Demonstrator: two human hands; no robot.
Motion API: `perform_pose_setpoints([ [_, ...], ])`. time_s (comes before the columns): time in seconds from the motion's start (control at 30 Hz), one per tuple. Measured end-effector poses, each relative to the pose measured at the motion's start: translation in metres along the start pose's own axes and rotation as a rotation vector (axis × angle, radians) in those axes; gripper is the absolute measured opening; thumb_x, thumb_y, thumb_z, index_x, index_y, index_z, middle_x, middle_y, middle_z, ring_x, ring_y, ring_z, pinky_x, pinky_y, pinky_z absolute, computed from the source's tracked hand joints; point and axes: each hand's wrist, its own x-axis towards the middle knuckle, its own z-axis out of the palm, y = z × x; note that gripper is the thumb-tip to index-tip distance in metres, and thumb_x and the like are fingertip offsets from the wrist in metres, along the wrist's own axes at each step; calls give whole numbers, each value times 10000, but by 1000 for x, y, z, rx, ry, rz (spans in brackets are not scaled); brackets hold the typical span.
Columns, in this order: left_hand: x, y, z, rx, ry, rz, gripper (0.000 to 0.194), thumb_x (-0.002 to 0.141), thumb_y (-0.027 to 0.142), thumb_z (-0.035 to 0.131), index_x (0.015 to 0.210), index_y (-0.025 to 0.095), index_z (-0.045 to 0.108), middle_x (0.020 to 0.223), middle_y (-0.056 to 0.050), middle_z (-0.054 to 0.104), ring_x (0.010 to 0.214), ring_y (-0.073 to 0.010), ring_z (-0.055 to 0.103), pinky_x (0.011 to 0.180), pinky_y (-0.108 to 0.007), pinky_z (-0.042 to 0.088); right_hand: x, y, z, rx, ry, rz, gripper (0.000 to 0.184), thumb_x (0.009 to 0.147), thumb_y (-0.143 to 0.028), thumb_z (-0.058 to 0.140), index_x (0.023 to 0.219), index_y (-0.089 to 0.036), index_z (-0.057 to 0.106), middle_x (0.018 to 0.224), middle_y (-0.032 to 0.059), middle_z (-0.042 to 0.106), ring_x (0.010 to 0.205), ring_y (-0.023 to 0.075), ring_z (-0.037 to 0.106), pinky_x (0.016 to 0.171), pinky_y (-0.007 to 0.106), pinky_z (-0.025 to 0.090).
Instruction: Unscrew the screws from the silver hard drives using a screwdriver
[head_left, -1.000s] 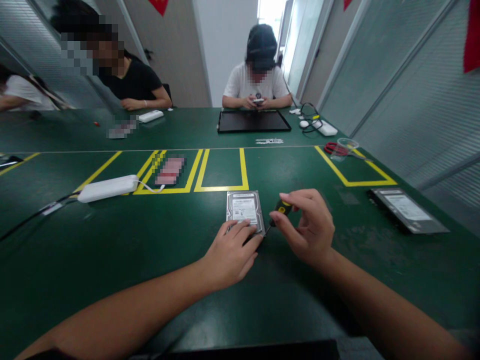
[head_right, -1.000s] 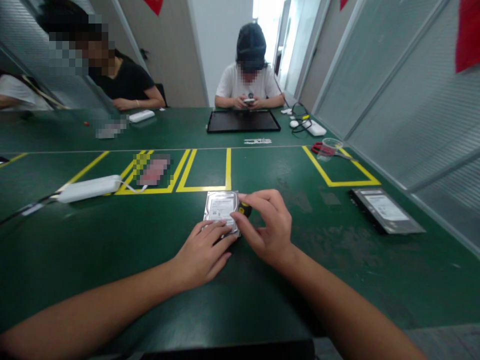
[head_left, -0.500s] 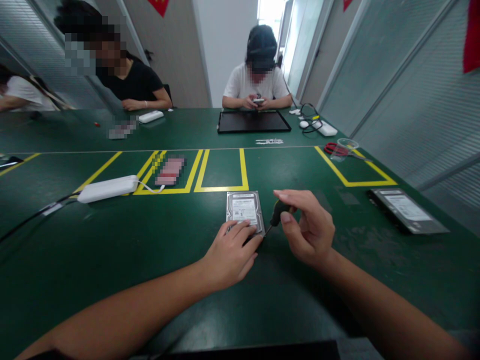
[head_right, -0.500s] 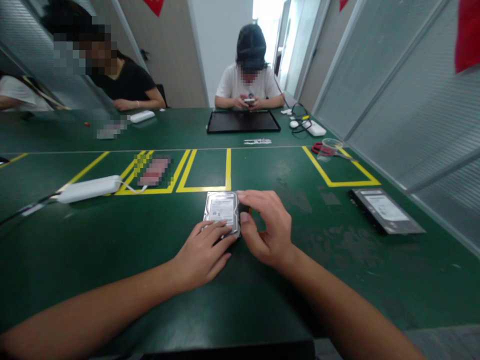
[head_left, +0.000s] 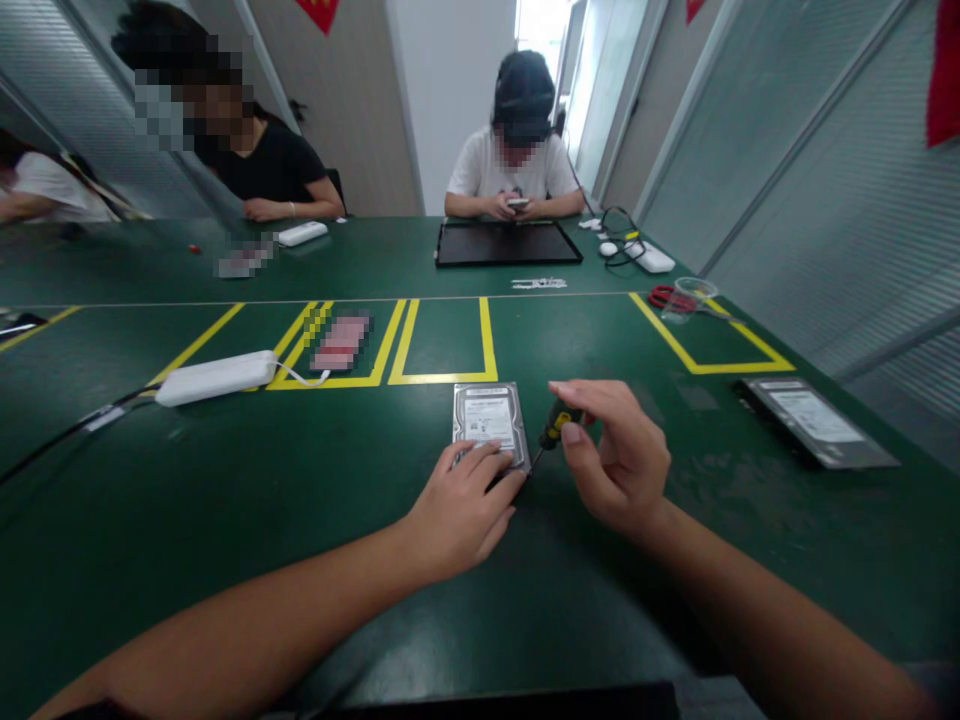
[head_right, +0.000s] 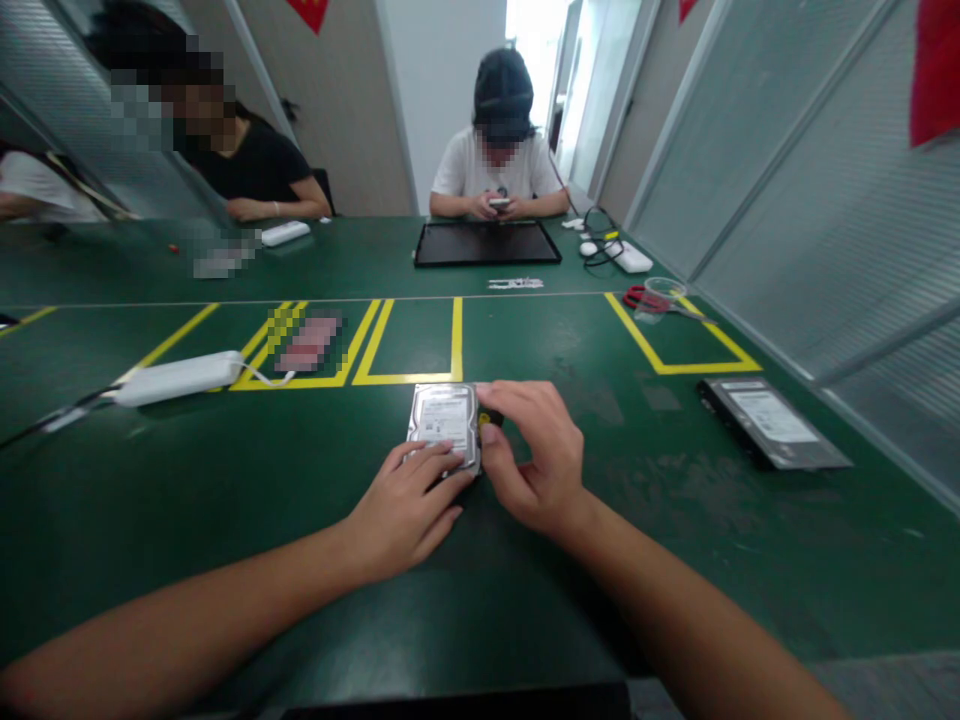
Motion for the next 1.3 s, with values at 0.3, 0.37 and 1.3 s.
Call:
perform_pose_setpoints([
  [0.3,-1,1,-1,8,-6,-2,403,928,279,547,1321,187,555,1317,-124,609,1308,-326,497,1099,-550,318,1,-1,2,-114,65,-1,416,742,-93,755,1127,-203,641,967,49,533,881,160,535,714,319,497],
  [0.37,-1,1,-1,9,-1,2,400,930,278,543,1318,183,557,1311,-125,612,1304,-328,497,1098,-554,315,1,-1,2,-107,66,-2,413,752,-81,726,1138,-201,644,974,56,552,884,164,545,716,325,501],
  [1.3,0,1,-2,2,3,3,384,934,275,534,1306,181,561,1338,-129,597,1303,-324,498,1088,-547,329,1,-1,5,-8,39,9,424,818,-134,615,1229,-239,620,1099,75,678,998,227,624,834,443,527],
])
